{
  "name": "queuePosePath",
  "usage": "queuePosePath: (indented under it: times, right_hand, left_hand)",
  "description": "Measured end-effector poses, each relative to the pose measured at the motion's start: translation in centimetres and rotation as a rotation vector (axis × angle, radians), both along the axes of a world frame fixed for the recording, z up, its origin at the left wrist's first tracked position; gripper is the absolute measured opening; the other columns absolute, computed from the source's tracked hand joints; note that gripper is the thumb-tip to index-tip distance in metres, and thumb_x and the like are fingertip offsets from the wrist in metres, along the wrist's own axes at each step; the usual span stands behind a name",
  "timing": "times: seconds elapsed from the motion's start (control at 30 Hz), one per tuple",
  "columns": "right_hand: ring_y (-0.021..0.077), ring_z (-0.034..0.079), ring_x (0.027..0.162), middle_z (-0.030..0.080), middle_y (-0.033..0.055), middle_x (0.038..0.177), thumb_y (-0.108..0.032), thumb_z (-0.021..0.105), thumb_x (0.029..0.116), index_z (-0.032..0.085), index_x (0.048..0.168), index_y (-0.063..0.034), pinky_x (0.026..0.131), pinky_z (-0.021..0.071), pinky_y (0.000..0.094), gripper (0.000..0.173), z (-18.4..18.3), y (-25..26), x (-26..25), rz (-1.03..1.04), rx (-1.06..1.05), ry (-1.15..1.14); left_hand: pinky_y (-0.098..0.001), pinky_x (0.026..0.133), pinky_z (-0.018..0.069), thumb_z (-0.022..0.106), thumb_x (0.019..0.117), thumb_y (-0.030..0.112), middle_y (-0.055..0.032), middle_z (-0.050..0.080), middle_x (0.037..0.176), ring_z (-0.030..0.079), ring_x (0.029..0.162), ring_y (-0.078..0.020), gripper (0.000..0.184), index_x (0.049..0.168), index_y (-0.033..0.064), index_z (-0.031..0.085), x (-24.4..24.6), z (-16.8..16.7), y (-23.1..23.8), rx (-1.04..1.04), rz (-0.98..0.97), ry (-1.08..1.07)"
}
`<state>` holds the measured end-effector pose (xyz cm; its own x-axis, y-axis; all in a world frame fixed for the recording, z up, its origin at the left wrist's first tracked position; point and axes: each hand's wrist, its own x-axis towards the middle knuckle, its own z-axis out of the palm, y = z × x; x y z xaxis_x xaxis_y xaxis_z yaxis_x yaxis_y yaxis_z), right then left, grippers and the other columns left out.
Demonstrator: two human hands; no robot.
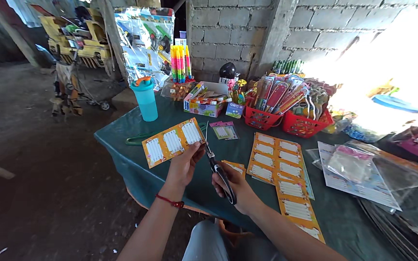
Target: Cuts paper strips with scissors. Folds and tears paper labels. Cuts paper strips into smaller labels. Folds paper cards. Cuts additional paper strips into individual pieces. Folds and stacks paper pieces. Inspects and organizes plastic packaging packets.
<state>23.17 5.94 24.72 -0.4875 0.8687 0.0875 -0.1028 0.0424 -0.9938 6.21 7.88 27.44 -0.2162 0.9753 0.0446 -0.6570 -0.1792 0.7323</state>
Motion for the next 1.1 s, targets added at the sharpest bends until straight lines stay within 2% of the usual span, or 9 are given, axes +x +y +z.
queuePosePath:
  times: [0.23,0.63,1.1]
  right_hand:
    - [0.0015,0.060,0.064,0.061,-0.0047,0.083,-0.020,0.060,0.0998,0.047,0.141,-0.0004,0.058,0.0519,0.0155,0.047,0.13,0.00,-0.06,-0.012,-0.006,0.003]
    - [0.0020,0.059,0.065,0.060,-0.0048,0.083,-0.023,0.060,0.0996,0.046,0.141,0.0006,0.059,0.0516,0.0161,0.049,0.21,0.19,0.09,-0.025,0.000,0.002]
    - [0.0020,0.059,0.063,0.060,-0.0043,0.082,-0.018,0.060,0.1000,0.047,0.141,0.0000,0.058,0.0519,0.0158,0.046,0.32,0.07,-0.04,-0.035,-0.016,-0.015]
  left_hand:
    - [-0.0281,0.082,0.0614,0.050,0.1030,-0.004,-0.0152,0.074,0.098,0.075,0.086,-0.0189,0.013,0.113,-0.0040,0.058,0.01,0.04,0.09,0.003,0.000,0.005]
    - [-0.0297,0.084,0.0609,0.052,0.1017,-0.005,-0.0165,0.073,0.104,0.074,0.090,-0.0205,0.015,0.116,-0.0045,0.056,0.20,-0.35,0.09,-0.009,-0.026,0.021]
    - [-0.0296,0.084,0.0612,0.052,0.1019,-0.005,-0.0162,0.073,0.101,0.074,0.089,-0.0202,0.014,0.115,-0.0040,0.057,0.27,-0.37,-0.07,-0.020,-0.023,-0.003]
